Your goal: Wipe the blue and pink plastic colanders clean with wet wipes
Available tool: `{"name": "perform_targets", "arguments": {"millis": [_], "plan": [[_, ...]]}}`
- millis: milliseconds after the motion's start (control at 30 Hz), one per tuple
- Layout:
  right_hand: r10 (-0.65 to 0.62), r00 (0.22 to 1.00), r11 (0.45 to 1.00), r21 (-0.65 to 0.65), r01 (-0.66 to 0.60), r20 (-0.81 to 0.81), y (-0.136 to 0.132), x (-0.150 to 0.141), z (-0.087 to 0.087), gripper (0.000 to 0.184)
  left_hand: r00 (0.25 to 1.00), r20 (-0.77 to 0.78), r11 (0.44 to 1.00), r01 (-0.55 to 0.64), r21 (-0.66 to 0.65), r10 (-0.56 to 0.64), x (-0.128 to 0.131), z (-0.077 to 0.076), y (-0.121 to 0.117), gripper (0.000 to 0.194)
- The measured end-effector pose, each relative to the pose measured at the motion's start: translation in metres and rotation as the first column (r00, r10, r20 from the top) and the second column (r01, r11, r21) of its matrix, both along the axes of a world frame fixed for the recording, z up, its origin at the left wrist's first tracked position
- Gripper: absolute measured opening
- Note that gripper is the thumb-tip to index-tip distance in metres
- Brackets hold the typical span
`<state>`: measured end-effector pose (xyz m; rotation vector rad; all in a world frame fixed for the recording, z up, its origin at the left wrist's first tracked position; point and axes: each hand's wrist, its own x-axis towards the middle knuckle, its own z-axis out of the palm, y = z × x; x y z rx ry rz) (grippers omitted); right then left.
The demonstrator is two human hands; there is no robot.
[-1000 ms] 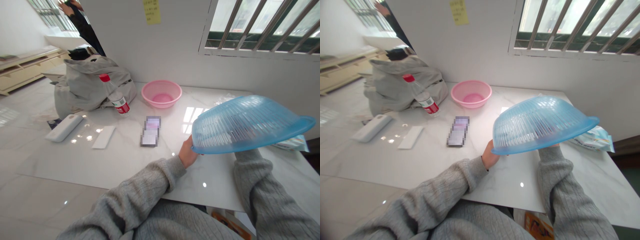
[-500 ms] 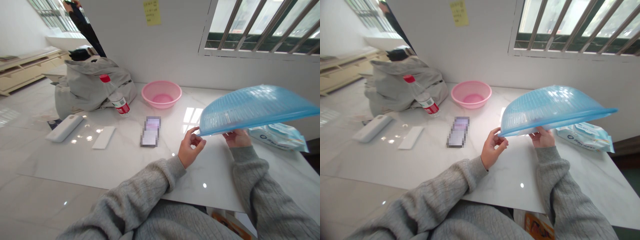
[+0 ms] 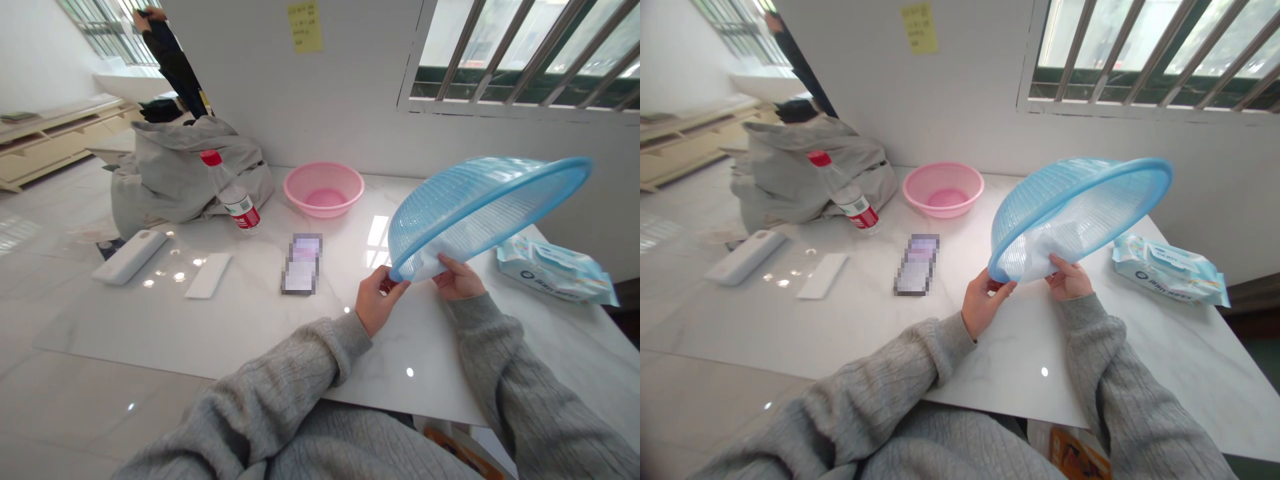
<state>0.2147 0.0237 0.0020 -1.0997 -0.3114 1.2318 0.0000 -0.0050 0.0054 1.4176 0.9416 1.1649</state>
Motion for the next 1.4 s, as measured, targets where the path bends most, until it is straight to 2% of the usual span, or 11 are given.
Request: {"name": "perform_targets", "arguments": {"millis": [233, 367, 600, 800, 1033, 1133, 1400], "plan": [[-0.086, 0.994, 0.991, 0.111, 0.077, 0.073, 0.004, 0.008, -0.003, 0.036, 0.997, 0.014, 0.997, -0.071, 0.041, 0.071, -0.002, 0.009, -0.002, 0.028], [-0.123, 0.99, 0.987, 0.111, 0.116, 0.062, 0.004, 0.01, 0.0, 0.035, 0.996, 0.045, 0.996, -0.081, 0.033, 0.079, -0.002, 0.011, -0.003, 0.028], [-0.13, 0.986, 0.982, 0.154, 0.113, 0.105, 0.005, 0.014, 0.003, 0.042, 0.994, 0.063, 0.996, -0.088, 0.02, 0.087, -0.001, 0.01, -0.004, 0.031], [-0.13, 0.98, 0.982, 0.153, 0.107, 0.148, 0.005, 0.015, -0.002, 0.039, 0.994, 0.069, 0.996, -0.083, 0.023, 0.081, -0.002, 0.011, -0.004, 0.03], [0.028, 0.996, 0.978, 0.205, -0.045, 0.086, -0.002, -0.001, 0.002, 0.044, 0.996, 0.044, 0.997, -0.074, 0.039, 0.072, -0.001, 0.008, -0.003, 0.03], [0.059, 0.993, 0.968, 0.239, -0.081, 0.1, -0.003, -0.009, 0.001, 0.05, 0.997, -0.005, 0.995, -0.075, 0.06, 0.075, -0.001, 0.006, -0.003, 0.032], [-0.058, 0.994, 0.984, 0.174, 0.042, 0.087, 0.004, -0.007, -0.006, 0.048, 0.995, -0.088, 0.99, -0.028, 0.139, 0.04, -0.001, 0.004, -0.005, 0.036]]}}
